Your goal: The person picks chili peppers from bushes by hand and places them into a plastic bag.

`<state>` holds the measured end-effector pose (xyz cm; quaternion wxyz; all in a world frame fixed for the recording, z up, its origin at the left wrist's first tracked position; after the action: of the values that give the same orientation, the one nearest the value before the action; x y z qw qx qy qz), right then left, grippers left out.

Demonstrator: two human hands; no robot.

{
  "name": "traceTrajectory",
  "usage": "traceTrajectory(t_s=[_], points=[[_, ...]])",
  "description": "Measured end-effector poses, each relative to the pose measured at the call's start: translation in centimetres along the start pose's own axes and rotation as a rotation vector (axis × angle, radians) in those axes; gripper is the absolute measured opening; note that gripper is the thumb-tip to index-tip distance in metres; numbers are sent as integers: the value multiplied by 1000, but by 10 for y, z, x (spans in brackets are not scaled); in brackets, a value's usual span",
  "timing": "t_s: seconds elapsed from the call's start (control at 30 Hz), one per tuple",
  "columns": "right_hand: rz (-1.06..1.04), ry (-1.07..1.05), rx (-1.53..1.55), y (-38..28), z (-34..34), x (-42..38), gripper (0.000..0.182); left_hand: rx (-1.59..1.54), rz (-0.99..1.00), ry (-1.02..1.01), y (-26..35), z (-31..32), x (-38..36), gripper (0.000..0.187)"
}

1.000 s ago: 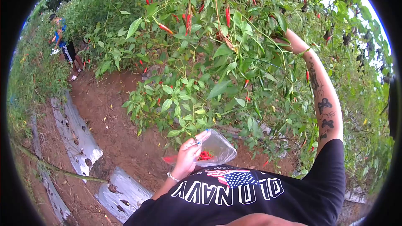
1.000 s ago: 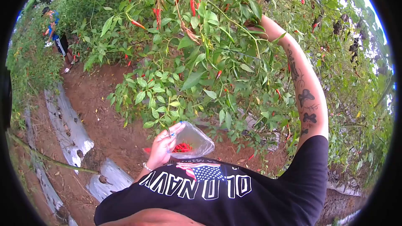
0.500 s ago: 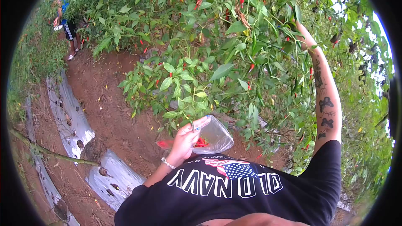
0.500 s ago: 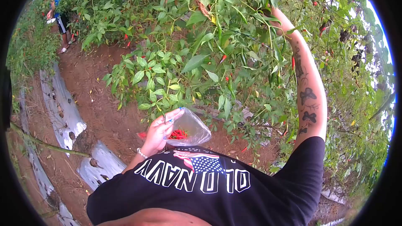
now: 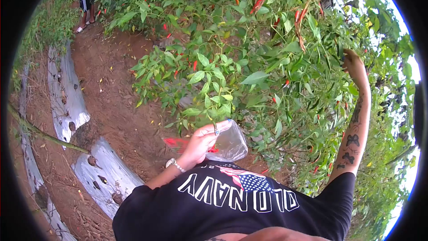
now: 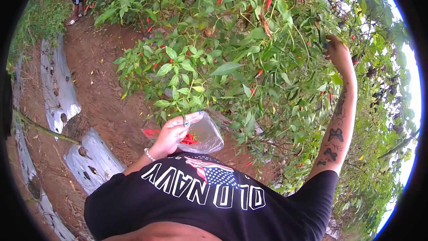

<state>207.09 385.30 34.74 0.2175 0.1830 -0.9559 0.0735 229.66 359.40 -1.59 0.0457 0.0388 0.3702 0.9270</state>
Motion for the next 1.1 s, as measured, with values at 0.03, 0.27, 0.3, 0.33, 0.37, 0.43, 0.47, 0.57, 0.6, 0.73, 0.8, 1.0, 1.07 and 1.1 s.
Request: traceTrajectory(t_s=[0.03, 0.27, 0.3, 0.33, 0.37, 0.43, 0.47, 0.57, 0.6, 0.73, 0.8, 1.0, 1.07, 1.1], points=[[-14, 77, -90, -5, -25, -6, 31, 9, -12, -4, -2, -3, 0, 41], [-505, 145, -69, -185, -57, -45, 31, 5, -52, -36, 8, -5, 3, 41], [-477, 70, -91, -212, -39, -44, 29, 0, -57, -49, 6, -6, 4, 41], [-449, -3, -111, -233, -22, -41, 26, -17, -55, -56, 4, -9, 4, 40], [-570, -41, -165, -247, -7, -34, 27, -34, -51, -61, 3, -11, 5, 39], [-681, -80, -220, -264, 23, -19, 28, -38, -50, -51, 4, -14, 5, 38], [-671, -80, -224, -268, 31, -11, 27, -40, -45, -32, 6, -18, 5, 36], [-717, -72, -209, -282, 33, -4, 26, -62, -34, 4, 12, -30, 2, 36], [-659, -101, -178, -286, 33, -1, 26, -86, -31, 37, 16, -35, 1, 37], [-778, -213, -66, -313, 74, -1, 26, -95, -17, 103, 30, -58, -1, 41], [-791, -305, -100, -325, 118, -3, 26, -88, 0, 131, 33, -68, -2, 41], [-666, -416, -260, -340, 198, 32, 30, -36, 49, 149, 53, -82, -15, 41], [-558, -211, -224, -335, 182, 74, 30, -12, 63, 149, 58, -84, -18, 39], [-511, -122, -298, -328, 176, 102, 29, -15, 71, 156, 59, -86, -19, 39]])
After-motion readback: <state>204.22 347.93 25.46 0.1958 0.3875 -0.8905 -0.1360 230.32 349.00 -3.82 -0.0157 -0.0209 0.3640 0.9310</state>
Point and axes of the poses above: each hand's wrist, its own x-axis towards the middle knuckle, its own z-axis out of the palm, y = z × x, the point moved 8 cm from there along x, towards the middle knuckle
